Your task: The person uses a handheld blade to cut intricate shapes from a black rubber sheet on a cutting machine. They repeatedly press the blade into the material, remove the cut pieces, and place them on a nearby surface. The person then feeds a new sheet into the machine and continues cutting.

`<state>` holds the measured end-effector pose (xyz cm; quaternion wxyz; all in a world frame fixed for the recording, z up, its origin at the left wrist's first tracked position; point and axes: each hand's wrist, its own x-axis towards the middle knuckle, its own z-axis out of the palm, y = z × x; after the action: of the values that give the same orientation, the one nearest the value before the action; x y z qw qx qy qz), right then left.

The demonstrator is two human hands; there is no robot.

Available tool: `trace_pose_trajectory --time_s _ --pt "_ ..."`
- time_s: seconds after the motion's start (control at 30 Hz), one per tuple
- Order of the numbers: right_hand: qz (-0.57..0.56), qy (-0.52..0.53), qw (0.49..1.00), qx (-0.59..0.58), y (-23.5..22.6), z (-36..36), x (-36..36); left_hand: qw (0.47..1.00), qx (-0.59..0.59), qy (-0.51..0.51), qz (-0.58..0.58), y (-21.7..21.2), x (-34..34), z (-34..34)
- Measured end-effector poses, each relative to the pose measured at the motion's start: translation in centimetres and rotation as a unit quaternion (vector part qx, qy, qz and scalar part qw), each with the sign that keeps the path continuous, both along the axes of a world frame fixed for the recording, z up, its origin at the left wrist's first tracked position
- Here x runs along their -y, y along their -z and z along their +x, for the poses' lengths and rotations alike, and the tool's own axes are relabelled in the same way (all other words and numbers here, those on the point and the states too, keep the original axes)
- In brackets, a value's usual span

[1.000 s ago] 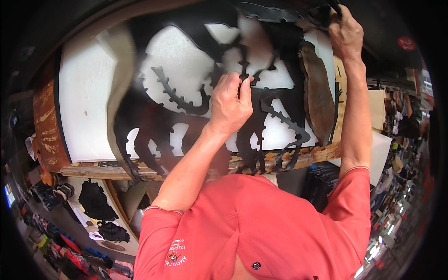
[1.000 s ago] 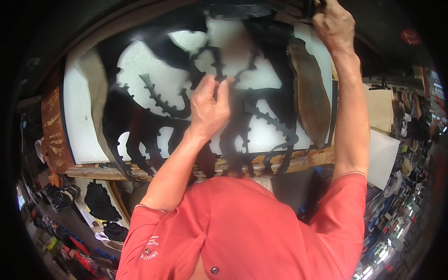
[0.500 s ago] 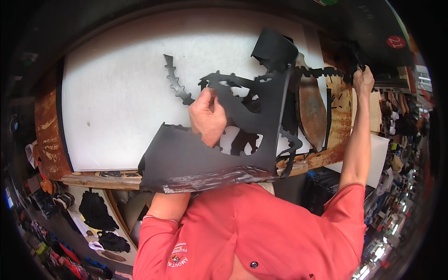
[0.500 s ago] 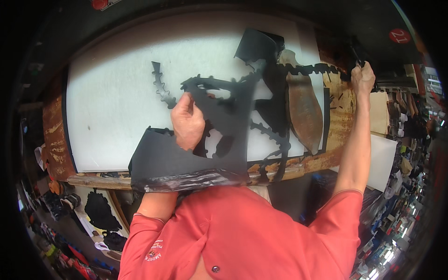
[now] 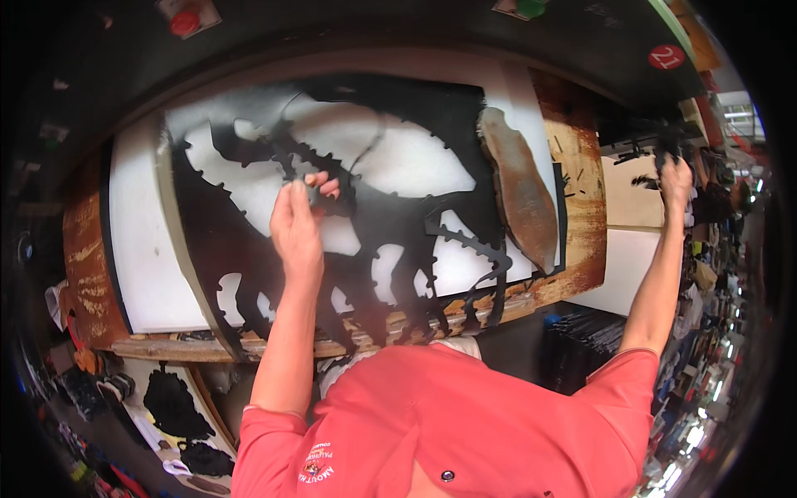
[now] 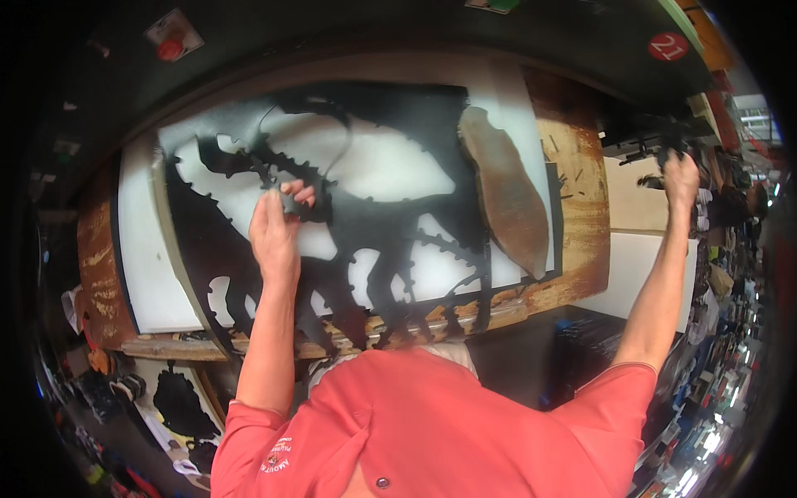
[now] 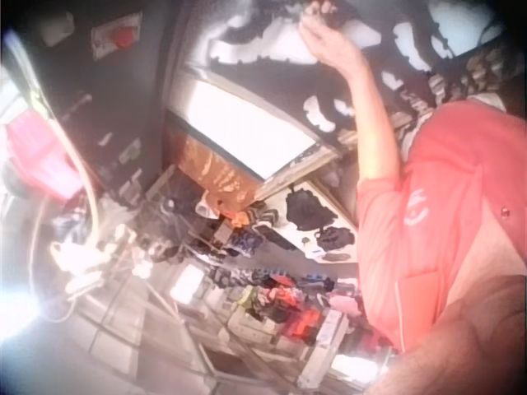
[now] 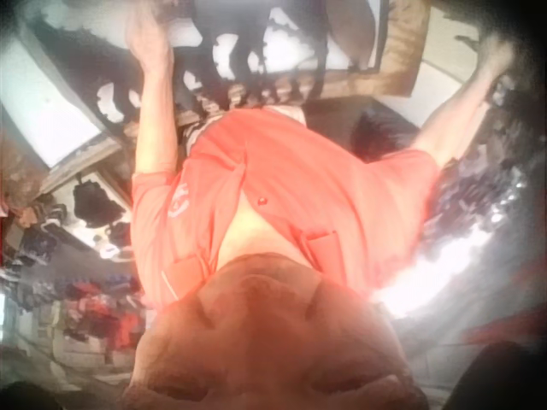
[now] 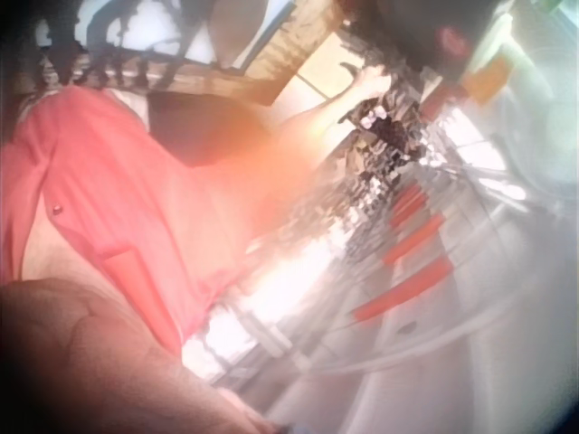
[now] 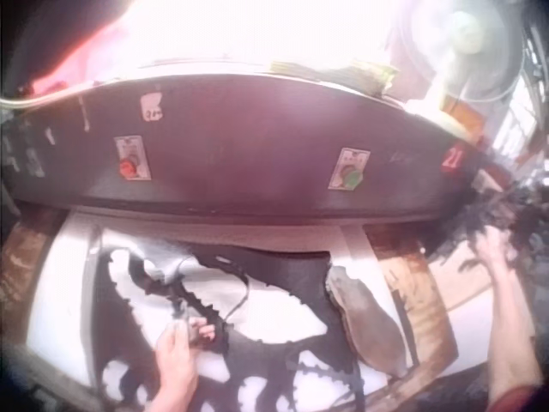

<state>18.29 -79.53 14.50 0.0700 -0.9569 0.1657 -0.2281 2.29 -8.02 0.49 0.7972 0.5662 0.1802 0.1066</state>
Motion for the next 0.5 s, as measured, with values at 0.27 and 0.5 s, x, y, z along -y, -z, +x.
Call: trace_pose_trajectory --time_s 0.27,0.5 --pt "0.162 -0.271 0.909 -0.271 -9.6 -4.4 -25.2 0.898 0.091 0.042 0.428 -6.4 1.8 -4.3" --pt "-0.010 -0.497 0.744 -0.446 -14.7 -6.0 -42.7 0.820 0.316 0.243 0.411 -16.1 6.6 3.2"
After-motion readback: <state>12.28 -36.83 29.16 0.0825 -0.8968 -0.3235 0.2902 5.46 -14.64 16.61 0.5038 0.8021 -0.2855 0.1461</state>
